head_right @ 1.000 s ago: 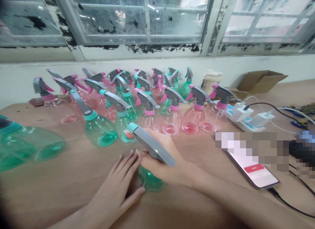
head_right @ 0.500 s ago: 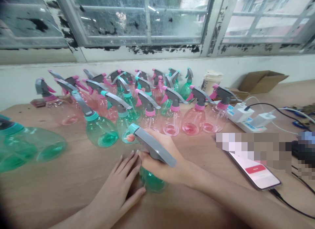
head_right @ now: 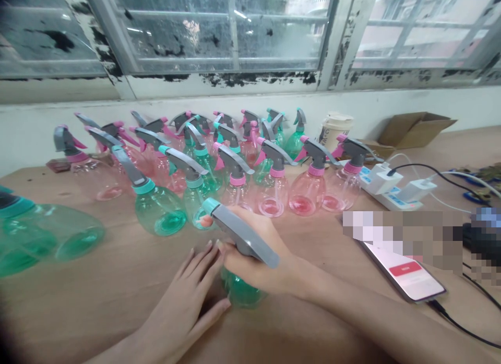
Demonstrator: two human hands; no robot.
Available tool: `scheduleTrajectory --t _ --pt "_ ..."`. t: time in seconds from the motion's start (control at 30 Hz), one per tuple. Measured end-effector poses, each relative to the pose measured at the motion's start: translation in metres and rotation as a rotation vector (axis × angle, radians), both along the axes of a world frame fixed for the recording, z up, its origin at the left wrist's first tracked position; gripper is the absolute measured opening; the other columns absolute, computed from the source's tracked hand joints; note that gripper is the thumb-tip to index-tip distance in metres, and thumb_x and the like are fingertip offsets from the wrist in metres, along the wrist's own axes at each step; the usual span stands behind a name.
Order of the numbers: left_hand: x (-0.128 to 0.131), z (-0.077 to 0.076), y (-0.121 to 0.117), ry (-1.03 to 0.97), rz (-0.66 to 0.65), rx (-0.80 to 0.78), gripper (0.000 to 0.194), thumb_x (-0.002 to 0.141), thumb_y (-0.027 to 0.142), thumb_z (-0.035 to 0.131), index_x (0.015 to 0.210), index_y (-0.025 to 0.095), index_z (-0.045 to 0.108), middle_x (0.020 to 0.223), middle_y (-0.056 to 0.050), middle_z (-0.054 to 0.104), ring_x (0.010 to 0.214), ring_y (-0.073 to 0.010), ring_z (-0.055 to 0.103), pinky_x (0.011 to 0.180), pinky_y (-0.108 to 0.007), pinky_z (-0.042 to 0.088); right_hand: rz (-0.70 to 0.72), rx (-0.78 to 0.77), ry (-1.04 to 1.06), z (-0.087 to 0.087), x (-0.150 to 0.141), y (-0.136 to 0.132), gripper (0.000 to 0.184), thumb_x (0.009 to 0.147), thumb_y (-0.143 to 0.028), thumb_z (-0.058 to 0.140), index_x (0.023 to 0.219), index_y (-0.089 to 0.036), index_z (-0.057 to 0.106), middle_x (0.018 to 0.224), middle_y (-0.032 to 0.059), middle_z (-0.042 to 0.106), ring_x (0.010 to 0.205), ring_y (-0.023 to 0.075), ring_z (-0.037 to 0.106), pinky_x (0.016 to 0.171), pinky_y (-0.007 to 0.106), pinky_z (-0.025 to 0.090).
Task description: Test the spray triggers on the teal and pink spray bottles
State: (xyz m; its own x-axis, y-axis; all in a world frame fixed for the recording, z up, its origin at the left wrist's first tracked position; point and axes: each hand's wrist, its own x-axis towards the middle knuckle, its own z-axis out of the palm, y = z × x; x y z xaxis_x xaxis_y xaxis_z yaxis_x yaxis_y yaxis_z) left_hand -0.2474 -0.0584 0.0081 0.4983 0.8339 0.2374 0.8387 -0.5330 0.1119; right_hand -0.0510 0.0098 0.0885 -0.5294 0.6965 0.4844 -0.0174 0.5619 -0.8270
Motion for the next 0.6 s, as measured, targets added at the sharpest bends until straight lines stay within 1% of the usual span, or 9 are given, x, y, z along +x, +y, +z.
scheduleTrajectory --t 0.13,0.2,0.3,0.4,0.47,0.6 --pt "0.0 -0.002 0.001 -0.013 -0.011 0.027 0.071 0.098 0.049 0.048 0.154 0.018 0.018 0.151 -0.017 0.041 0.139 -0.0354 0.037 0.108 -0.061 0.034 0.025 0.015 0.005 -0.002 0.001 0.001 0.044 0.077 -0.008 0.05 0.114 -0.028 0.062 0.094 -0.0001 0.068 0.052 0.0093 0.049 0.054 0.024 0.048" --pt "0.0 -0.002 0.001 -0.029 -0.009 0.027 0.071 0.098 0.05 0.048 0.155 0.018 0.018 0.151 -0.016 0.041 0.139 -0.0354 0.037 0.108 -0.061 0.034 0.039 0.007 0.027 -0.001 0.001 0.001 0.045 0.076 -0.007 0.05 0.114 -0.028 0.063 0.098 0.0 0.068 0.051 0.0084 0.048 0.055 0.024 0.047" --pt "0.0 0.0 0.001 -0.078 -0.015 0.002 0.07 0.099 0.052 0.044 0.155 0.019 0.017 0.15 -0.017 0.042 0.138 -0.0352 0.037 0.108 -0.061 0.033 0.04 -0.003 0.062 -0.002 0.001 0.0 0.045 0.075 -0.006 0.05 0.113 -0.029 0.063 0.093 -0.0014 0.066 0.052 0.0082 0.048 0.055 0.023 0.046" --pt "0.001 0.005 -0.001 -0.137 -0.039 -0.022 0.066 0.101 0.053 0.039 0.153 0.018 0.019 0.149 -0.018 0.042 0.137 -0.034 0.039 0.109 -0.061 0.033 0.012 -0.006 0.073 -0.002 0.002 -0.002 0.044 0.074 -0.006 0.052 0.11 -0.029 0.064 0.079 -0.0033 0.061 0.054 0.0098 0.049 0.055 0.023 0.046" --pt "0.002 0.008 -0.002 -0.169 -0.058 -0.023 0.064 0.1 0.053 0.041 0.151 0.019 0.022 0.149 -0.018 0.041 0.137 -0.034 0.038 0.109 -0.06 0.033 0.017 -0.027 0.083 -0.002 0.002 -0.005 0.044 0.074 -0.006 0.052 0.109 -0.03 0.064 0.073 -0.0043 0.057 0.053 0.0101 0.047 0.055 0.023 0.045" --pt "0.001 0.01 -0.004 -0.23 -0.112 -0.043 0.067 0.096 0.053 0.05 0.148 0.019 0.023 0.149 -0.019 0.038 0.137 -0.0352 0.036 0.107 -0.059 0.036 0.079 -0.054 0.086 -0.003 0.003 -0.01 0.044 0.075 -0.005 0.052 0.109 -0.03 0.064 0.076 -0.0039 0.06 0.055 0.0103 0.05 0.056 0.024 0.046"
